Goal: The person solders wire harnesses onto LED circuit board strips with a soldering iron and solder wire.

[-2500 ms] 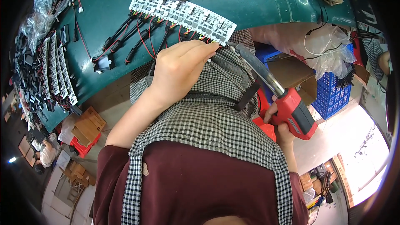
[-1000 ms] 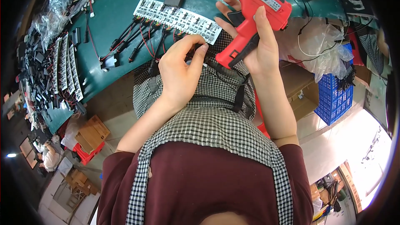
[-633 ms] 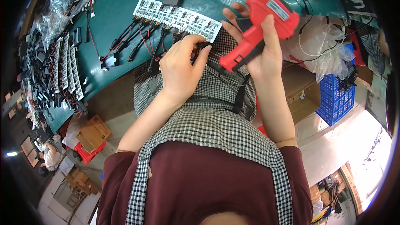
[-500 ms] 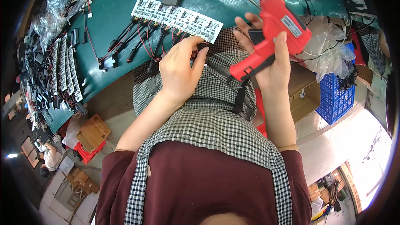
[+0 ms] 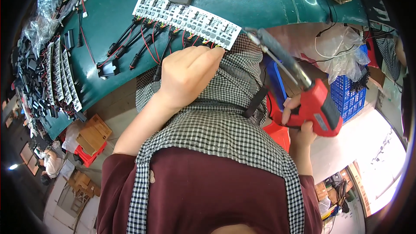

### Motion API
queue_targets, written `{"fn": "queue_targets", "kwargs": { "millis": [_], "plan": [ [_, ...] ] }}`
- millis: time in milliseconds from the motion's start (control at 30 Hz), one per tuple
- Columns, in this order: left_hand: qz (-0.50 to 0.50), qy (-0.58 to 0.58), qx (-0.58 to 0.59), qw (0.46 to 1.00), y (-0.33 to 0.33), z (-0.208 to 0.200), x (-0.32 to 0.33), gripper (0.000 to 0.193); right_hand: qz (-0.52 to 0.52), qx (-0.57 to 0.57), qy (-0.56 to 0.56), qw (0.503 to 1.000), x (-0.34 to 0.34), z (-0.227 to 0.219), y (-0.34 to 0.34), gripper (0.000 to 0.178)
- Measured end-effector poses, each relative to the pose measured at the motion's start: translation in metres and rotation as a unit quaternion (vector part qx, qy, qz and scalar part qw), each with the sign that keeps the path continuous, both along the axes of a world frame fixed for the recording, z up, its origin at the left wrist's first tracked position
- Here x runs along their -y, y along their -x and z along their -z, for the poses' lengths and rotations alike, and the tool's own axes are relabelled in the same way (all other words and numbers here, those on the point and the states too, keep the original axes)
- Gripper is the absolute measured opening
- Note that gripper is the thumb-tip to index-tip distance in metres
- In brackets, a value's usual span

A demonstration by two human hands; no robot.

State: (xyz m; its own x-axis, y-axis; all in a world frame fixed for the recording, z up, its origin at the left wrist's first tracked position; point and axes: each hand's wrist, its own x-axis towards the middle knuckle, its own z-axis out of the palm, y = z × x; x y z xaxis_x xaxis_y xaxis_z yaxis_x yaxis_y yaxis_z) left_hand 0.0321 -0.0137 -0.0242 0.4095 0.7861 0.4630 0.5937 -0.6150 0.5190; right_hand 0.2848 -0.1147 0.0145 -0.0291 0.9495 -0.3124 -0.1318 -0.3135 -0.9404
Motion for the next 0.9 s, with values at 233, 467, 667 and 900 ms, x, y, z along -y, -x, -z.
{"fn": "queue_targets", "kwargs": {
  "millis": [233, 467, 667, 900],
  "plan": [
    [0.022, 0.049, 0.058, 0.997, 0.002, -0.001, -0.005, 0.020, -0.082, 0.209, -0.066, 0.972, 0.026, 0.008, -0.010, 0.046],
    [0.030, 0.033, 0.004, 0.999, 0.001, -0.008, -0.002, 0.022, 0.009, 0.060, 0.036, 0.998, 0.029, 0.008, -0.001, 0.058],
    [0.030, 0.041, -0.027, 0.998, 0.001, -0.011, -0.001, 0.019, -0.015, 0.063, 0.030, 0.997, 0.029, 0.013, -0.004, 0.079],
    [0.036, -0.009, -0.027, 0.999, 0.001, -0.004, -0.003, 0.023, -0.016, 0.024, 0.013, 0.999, 0.030, 0.017, -0.003, 0.077]
  ]
}}
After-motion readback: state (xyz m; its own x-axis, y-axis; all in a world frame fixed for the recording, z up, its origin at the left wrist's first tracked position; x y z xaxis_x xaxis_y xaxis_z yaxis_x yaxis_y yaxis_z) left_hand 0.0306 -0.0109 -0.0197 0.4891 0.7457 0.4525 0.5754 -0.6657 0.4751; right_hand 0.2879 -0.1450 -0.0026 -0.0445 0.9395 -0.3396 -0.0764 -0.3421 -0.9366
